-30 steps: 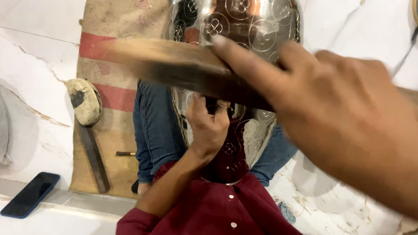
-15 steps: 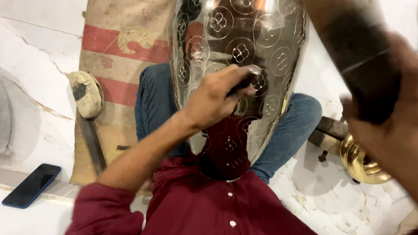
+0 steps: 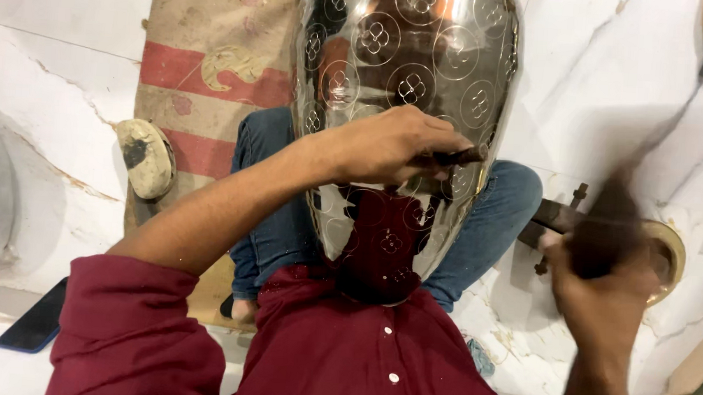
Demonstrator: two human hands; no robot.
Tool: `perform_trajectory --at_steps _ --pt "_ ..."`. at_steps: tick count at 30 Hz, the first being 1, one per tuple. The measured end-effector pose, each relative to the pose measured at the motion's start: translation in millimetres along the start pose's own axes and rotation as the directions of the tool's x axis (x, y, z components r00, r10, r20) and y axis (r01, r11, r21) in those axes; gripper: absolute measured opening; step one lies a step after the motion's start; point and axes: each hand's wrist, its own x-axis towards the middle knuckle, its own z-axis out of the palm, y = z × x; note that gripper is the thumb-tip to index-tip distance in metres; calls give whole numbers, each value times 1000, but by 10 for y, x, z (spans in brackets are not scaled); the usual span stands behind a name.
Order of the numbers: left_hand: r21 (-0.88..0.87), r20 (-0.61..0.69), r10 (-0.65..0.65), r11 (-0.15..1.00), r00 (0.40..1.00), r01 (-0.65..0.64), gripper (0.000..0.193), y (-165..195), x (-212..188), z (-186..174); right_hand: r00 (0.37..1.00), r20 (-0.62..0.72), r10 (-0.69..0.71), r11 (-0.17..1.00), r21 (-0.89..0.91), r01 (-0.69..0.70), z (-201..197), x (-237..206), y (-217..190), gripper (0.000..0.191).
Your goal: The person sits on the floor with a large engraved metal vase held between their legs. They hold a small punch against the vase surface with one hand and strike it repeatedly with a wooden mallet in the other hand, working across the patterned surface.
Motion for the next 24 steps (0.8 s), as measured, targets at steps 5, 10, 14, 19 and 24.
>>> perform_trajectory --at_steps 5,10,14,19,24 --pt "-39 -99 15 999 995 -19 40 -17 -58 24 987 77 -144 970 -185 156 -12 -22 13 64" --pt "-98 -91 -305 950 948 296 46 -3 -142 61 979 96 -180 916 -347 202 105 11 -7 87" --pt "15 -60 -88 996 994 89 52 -22 -106 100 953 280 -119 811 -526 256 138 33 25 77" --pt "-16 -48 -25 1000 999 25 51 -35 -114 77 992 -41 -118 983 134 123 -28 43 105 45" --pt "-16 -3 -64 998 998 64 50 4 -110 51 921 121 -371 803 -456 383 -86 96 16 50"
